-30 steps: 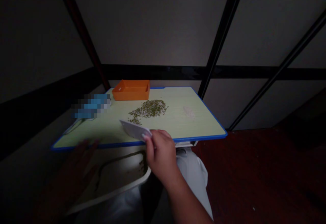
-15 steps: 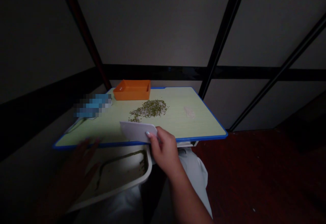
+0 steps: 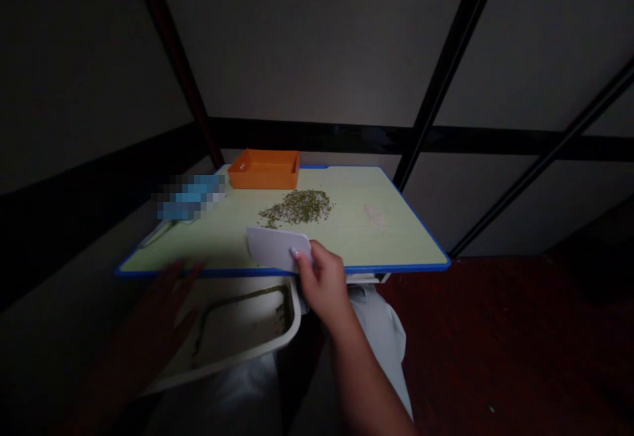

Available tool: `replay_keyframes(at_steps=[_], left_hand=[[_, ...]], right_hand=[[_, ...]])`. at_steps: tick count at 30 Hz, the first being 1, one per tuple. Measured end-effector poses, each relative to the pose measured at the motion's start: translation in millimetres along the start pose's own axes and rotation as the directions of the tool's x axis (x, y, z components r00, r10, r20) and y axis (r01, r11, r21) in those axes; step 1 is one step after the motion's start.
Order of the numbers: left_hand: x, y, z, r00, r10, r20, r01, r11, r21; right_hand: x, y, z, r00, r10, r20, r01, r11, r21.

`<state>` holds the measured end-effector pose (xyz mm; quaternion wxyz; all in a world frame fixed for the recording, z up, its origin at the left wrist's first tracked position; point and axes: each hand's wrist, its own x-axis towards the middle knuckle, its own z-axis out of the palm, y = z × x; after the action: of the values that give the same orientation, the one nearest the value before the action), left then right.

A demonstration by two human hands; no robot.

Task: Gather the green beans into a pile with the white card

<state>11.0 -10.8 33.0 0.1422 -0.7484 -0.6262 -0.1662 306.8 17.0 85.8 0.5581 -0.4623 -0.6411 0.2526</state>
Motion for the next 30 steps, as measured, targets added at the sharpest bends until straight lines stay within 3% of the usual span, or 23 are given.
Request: replay_keyframes(at_steps=[4, 10, 16, 22, 24, 26, 28, 30], left_hand=[[1.3, 8.2, -10.4, 0.999, 0.002, 0.036, -0.002, 1.0, 0.01], [1.3, 13.1, -14.6, 0.998, -0.014, 0.064, 0.015, 1.0, -0.012], [-0.4, 16.1, -19.5, 0.992, -0.054, 0.112, 0.05, 0.998, 0.031], [-2.1, 16.1, -19.6, 0.992, -0.034, 0.117, 0.03, 0.999, 0.038], [-2.8, 15.5, -18.6, 0.994, -0.027, 0.101, 0.024, 0.999, 0.03], [-3.6, 14.3, -17.8, 0.996, -0.021, 0.092, 0.018, 0.999, 0.032], [-4.4, 12.0, -16.5, 0.997, -0.005, 0.083, 0.002, 0.999, 0.038], [-5.1, 8.0, -13.7, 0.998, 0.018, 0.068, -0.021, 0.999, 0.042]], right_hand=[[-1.6, 3.0, -3.8, 0.999, 0.024, 0.026, -0.025, 0.998, 0.059], [-2.3, 6.9, -6.5, 0.999, 0.039, -0.032, -0.037, 0.998, 0.042], [-1.8, 7.4, -1.8, 0.997, 0.078, 0.01, -0.078, 0.994, 0.074], [-1.4, 6.3, -5.8, 0.991, 0.075, -0.107, -0.063, 0.991, 0.114], [-3.0, 2.1, -6.7, 0.984, 0.005, -0.175, -0.004, 1.0, 0.003], [-6.9, -6.2, -4.0, 0.968, -0.143, -0.208, 0.11, 0.98, -0.165], [-13.0, -17.3, 4.0, 0.927, -0.358, -0.113, 0.316, 0.906, -0.281], [-19.8, -28.4, 17.7, 0.821, -0.569, 0.043, 0.549, 0.769, -0.328]])
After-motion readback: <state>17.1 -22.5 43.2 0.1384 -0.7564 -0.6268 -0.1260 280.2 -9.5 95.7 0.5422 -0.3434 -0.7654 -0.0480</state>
